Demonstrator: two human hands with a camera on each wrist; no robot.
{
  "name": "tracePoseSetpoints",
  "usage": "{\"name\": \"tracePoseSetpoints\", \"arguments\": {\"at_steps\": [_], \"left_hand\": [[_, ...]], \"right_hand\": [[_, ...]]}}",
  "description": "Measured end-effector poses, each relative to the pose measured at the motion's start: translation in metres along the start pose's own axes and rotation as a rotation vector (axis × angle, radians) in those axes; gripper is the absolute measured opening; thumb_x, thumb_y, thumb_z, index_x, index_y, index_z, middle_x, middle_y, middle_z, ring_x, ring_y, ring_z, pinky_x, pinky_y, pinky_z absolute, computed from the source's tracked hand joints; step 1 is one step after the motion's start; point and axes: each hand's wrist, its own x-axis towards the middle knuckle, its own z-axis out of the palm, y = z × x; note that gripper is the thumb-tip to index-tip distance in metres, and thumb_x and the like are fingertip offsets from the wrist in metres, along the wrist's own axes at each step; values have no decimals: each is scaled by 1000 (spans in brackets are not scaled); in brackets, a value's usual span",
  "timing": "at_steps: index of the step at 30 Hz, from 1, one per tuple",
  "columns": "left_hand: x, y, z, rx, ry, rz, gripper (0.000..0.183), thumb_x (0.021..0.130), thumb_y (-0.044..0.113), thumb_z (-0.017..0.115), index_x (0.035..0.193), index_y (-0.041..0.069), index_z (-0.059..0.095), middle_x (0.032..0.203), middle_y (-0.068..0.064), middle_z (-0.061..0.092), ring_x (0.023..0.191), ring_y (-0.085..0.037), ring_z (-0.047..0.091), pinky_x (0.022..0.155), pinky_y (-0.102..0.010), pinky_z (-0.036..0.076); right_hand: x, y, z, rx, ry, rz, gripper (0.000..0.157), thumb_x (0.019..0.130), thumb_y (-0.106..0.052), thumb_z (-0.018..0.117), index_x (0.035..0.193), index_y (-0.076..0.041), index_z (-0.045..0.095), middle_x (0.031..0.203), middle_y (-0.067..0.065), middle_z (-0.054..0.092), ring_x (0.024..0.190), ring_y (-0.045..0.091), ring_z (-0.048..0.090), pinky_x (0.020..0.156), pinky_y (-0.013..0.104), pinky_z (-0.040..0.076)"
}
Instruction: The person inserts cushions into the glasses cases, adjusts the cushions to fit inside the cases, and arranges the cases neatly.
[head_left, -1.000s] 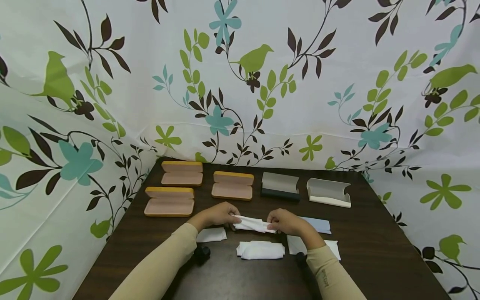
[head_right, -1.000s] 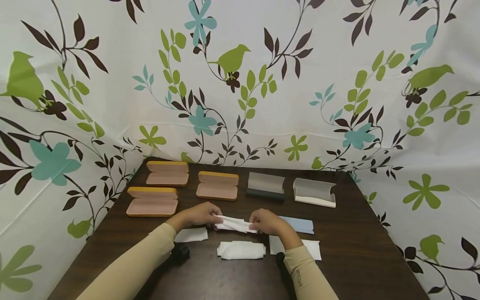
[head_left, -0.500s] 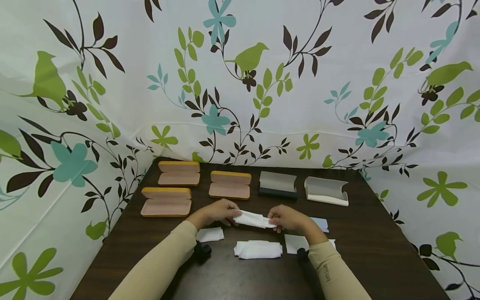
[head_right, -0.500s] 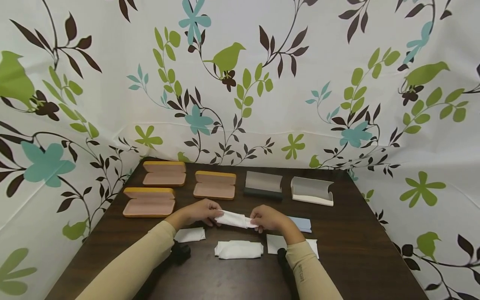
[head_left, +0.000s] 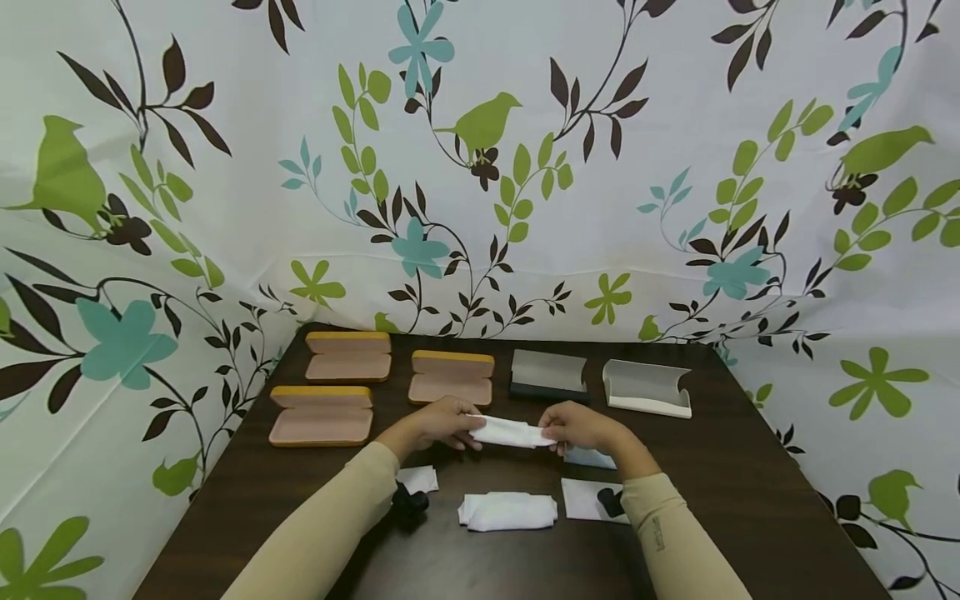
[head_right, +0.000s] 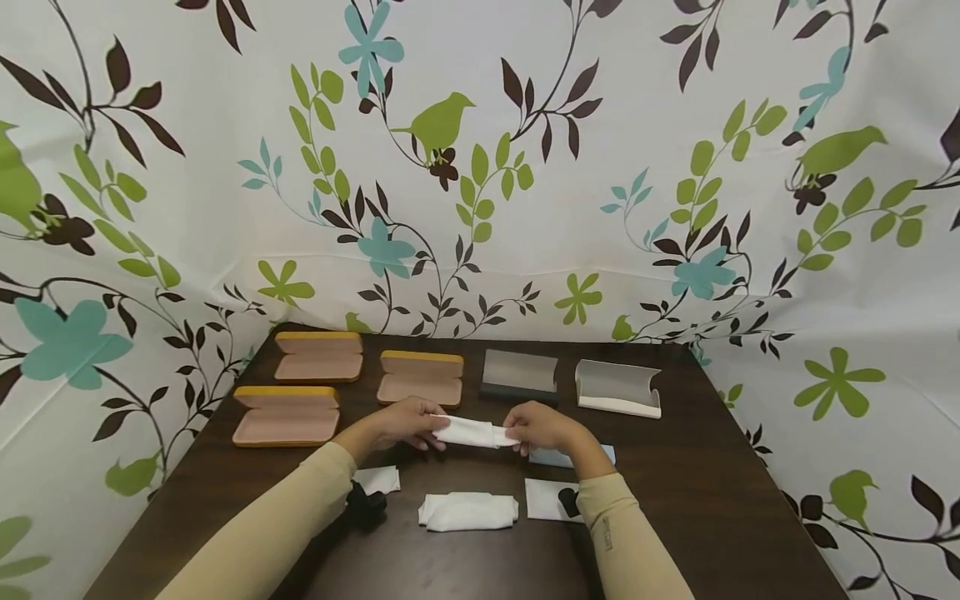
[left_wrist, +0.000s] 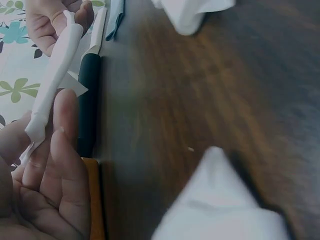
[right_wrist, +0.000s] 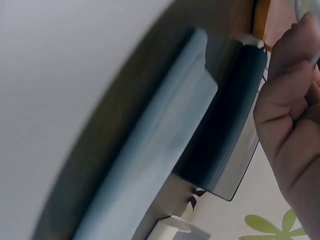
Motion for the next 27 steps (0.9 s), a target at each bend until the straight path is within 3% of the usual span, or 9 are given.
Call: {"name": "tracePoseSetpoints", "arguments": {"at_steps": [9,13,18,23,27], "left_hand": [[21,15,0,-60,20,10,25,104,24,61,110,0,66,98,-11,74,88,-20,74,70,-28,58],[30,23,-1,-78,19,9,24,105,24,60,110,1,65,103,-13,72,90,-21,74,72,-30,59],[46,29,2,-99,47,-11,27,106,23,58,116,-1,63,106,-16,70,87,-19,74,72,-29,60],[61,36,3,-187,99,-32,31,105,20,58,125,-4,61,106,-20,70,79,-16,72,67,-24,58],[73,43,2,-265,135,-45,30,105,18,58,126,-4,59,95,-17,72,73,-14,70,61,-21,56]], "right_hand": [[4,6,-28,67,15,20,13,103,-6,59,107,4,66,84,11,66,71,18,63,65,35,54],[6,10,-35,95,24,45,15,103,-5,58,108,4,68,82,9,66,69,16,62,63,31,52],[10,19,-44,117,37,64,16,104,-7,56,110,3,67,81,5,64,68,14,62,65,34,53],[15,25,-58,137,52,69,20,105,-9,55,113,5,68,84,7,65,69,15,62,68,37,54],[18,28,-71,154,75,83,22,105,-8,55,117,6,67,85,7,64,68,14,60,66,35,51]]}}
